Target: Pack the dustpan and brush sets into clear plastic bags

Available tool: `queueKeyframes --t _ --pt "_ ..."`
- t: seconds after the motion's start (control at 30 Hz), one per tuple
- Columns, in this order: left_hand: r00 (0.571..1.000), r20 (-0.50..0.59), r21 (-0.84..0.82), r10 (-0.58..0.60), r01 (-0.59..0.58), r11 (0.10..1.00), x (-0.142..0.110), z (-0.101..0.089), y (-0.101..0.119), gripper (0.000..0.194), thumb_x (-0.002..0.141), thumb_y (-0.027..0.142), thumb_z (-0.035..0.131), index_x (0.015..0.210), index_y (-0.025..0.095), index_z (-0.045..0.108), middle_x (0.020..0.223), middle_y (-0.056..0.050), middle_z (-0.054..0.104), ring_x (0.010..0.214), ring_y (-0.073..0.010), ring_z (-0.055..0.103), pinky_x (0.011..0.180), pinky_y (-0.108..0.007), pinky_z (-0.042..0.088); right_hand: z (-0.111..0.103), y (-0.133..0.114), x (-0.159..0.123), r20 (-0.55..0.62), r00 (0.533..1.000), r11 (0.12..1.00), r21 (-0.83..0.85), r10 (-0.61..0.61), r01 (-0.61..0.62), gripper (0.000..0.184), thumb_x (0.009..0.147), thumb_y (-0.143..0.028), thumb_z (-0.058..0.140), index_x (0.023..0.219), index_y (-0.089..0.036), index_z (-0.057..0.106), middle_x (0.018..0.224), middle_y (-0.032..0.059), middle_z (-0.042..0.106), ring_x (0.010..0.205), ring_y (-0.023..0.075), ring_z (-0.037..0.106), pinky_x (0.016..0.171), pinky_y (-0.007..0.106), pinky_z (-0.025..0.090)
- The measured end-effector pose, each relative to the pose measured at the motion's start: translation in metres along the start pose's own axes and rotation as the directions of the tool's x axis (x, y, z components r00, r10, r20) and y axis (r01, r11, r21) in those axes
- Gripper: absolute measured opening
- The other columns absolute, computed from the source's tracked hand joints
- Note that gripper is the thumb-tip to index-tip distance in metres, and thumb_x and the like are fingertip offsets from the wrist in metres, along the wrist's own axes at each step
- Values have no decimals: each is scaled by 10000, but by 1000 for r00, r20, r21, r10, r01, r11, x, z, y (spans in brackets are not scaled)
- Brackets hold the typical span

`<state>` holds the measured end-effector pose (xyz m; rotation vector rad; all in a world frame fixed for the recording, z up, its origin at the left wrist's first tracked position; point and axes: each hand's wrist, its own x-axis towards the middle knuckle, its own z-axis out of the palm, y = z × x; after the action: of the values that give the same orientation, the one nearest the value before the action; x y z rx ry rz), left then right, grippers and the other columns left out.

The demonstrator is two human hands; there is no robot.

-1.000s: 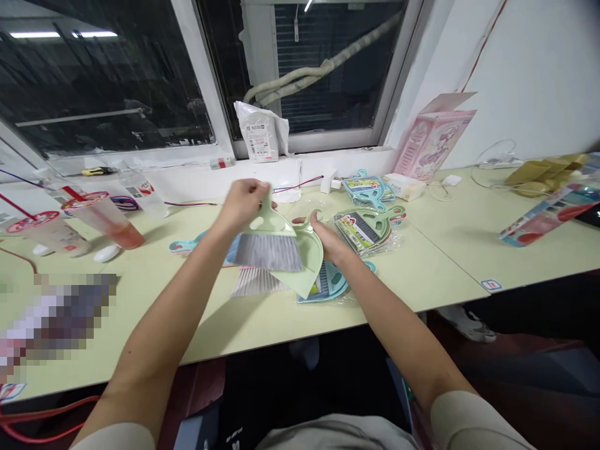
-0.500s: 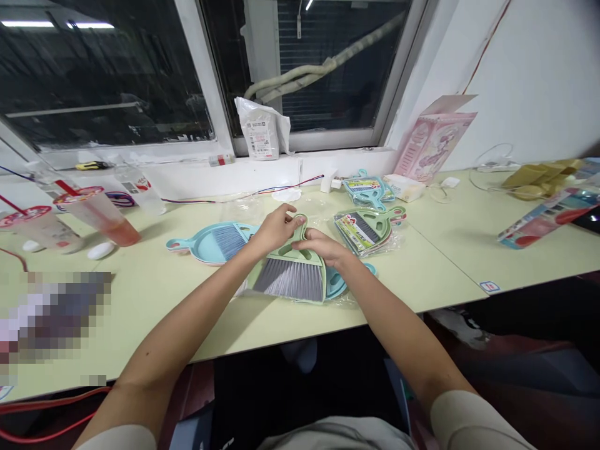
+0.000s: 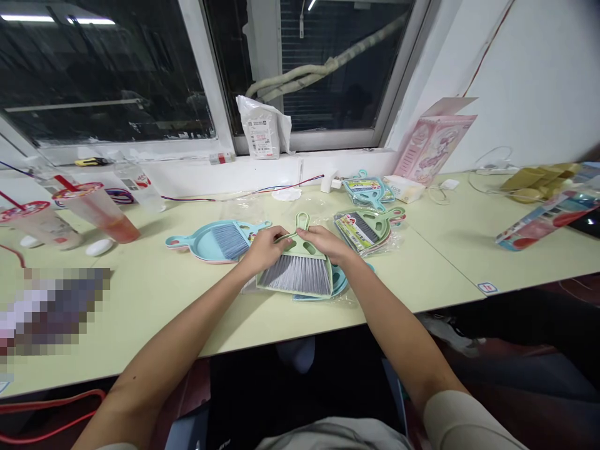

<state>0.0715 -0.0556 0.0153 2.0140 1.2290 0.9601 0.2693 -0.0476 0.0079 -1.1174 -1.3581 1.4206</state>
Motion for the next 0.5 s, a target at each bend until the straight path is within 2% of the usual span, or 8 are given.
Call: queueKeyframes --t 0.2,0.27,0.37,0.43,0.5 --pt "1000 -25 -63 -19 18 998 -3 4 2 241 848 445 682 821 206 675 757 -18 665 737 -202 597 711 -337 441 1 -3 -2 13 1000 999 50 17 -18 455 588 -511 950 614 -175 645 559 -18 625 523 109 515 500 231 364" --pt "999 -27 -81 -19 16 997 -2 5 2 268 844 467 696 817 202 674 759 -20 669 745 -202 604 714 -333 449 1 -1 -1 23 1000 998 64 14 -15 416 600 -458 957 624 -169 659 576 -8 652 528 113 541 503 229 381" --pt "1000 -19 -89 -20 18 996 3 -1 -3 335 894 517 643 889 191 719 866 -47 736 838 -223 653 774 -337 485 -7 2 4 23 999 993 103 48 -50 313 663 -354 941 688 -162 696 637 20 711 559 140 616 517 234 442" --pt "995 -87 -64 -39 34 997 9 -12 -13 390 956 525 554 993 187 744 946 -63 767 903 -236 683 821 -344 509 -18 2 10 -70 993 982 171 92 -78 232 724 -279 901 727 -169 696 659 31 734 576 166 660 537 251 495" --pt "974 -224 18 -46 51 999 15 -28 -28 385 992 459 490 1106 182 732 968 -75 778 914 -240 707 846 -354 528 -31 3 17 -220 970 960 278 105 -40 166 795 -236 835 760 -181 683 665 28 741 578 178 680 565 272 540"
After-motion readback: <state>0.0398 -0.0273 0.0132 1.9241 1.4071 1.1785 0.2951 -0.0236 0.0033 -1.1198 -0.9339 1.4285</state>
